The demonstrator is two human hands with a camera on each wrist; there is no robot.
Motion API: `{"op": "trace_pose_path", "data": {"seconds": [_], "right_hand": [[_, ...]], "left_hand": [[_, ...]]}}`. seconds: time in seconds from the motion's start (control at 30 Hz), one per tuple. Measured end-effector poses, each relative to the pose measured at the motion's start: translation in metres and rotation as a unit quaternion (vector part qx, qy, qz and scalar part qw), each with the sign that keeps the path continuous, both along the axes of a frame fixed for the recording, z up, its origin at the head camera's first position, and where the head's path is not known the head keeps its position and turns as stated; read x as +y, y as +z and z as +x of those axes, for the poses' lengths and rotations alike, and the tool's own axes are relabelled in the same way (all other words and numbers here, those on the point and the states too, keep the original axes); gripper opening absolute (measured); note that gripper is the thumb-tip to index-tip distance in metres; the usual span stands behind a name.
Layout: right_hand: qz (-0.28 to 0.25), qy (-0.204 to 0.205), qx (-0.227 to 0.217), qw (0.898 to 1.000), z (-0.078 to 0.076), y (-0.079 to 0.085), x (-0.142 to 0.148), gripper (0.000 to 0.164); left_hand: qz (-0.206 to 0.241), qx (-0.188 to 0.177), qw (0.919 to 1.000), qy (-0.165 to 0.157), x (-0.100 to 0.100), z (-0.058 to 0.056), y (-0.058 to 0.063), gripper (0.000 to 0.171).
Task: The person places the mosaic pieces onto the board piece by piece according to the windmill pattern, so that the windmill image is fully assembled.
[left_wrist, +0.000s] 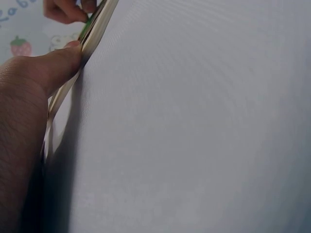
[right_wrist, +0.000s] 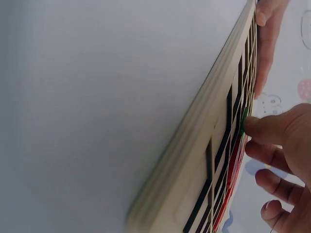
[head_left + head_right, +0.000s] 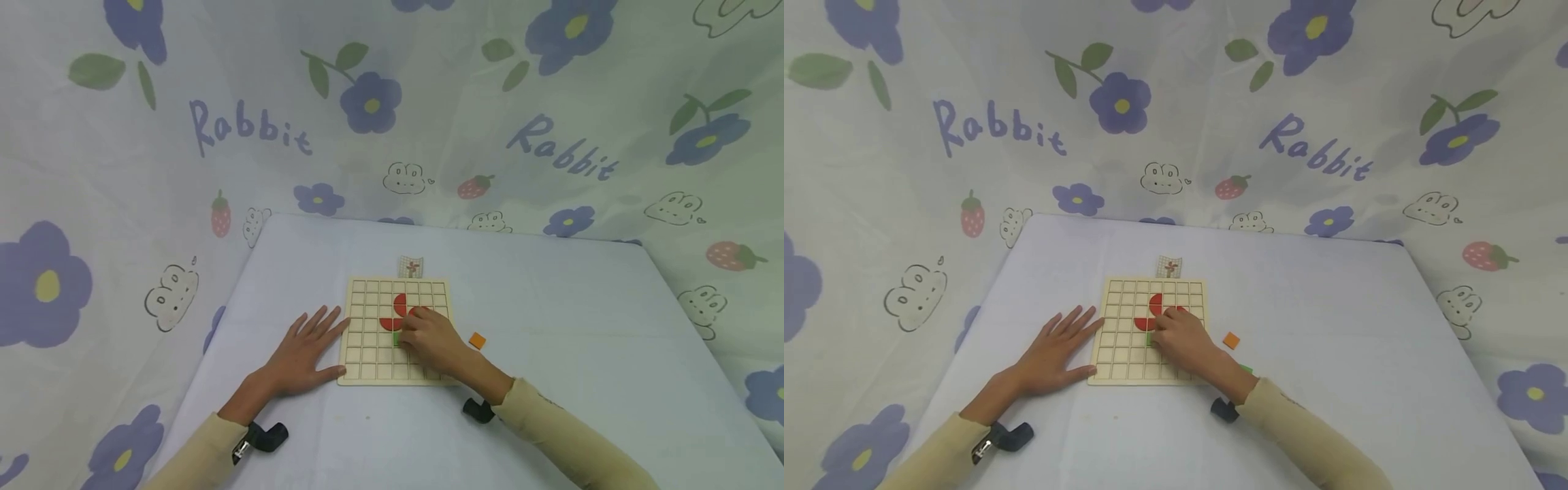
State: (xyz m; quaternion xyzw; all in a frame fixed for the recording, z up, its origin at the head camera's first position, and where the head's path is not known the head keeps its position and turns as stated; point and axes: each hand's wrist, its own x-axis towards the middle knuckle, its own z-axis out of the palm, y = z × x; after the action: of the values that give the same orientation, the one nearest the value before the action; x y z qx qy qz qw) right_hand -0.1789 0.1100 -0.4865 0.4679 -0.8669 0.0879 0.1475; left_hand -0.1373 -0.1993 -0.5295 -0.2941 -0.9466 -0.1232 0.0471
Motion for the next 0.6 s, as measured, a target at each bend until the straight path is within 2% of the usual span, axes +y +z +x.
{"op": "trace_pose_path", "data": {"seconds": [0.27, 0.37, 0.6], "right_hand": [[-0.023, -0.008, -0.038, 0.999, 0.009, 0.0, 0.021, 0.015], [-0.026, -0.027, -0.047, 0.998, 0.013, 0.002, 0.034, 0.014], [0.004, -0.09, -0.064, 0.994, 0.023, 0.008, 0.069, 0.015]], "left_hand": [[-0.007, -0.012, 0.9999, 0.004, 0.0, 0.001, -0.001, 0.087], [0.001, -0.007, 1.0, 0.0, 0.001, 0.0, 0.0, 0.087], [-0.006, -0.012, 0.9999, 0.003, 0.0, 0.0, -0.001, 0.088]]}}
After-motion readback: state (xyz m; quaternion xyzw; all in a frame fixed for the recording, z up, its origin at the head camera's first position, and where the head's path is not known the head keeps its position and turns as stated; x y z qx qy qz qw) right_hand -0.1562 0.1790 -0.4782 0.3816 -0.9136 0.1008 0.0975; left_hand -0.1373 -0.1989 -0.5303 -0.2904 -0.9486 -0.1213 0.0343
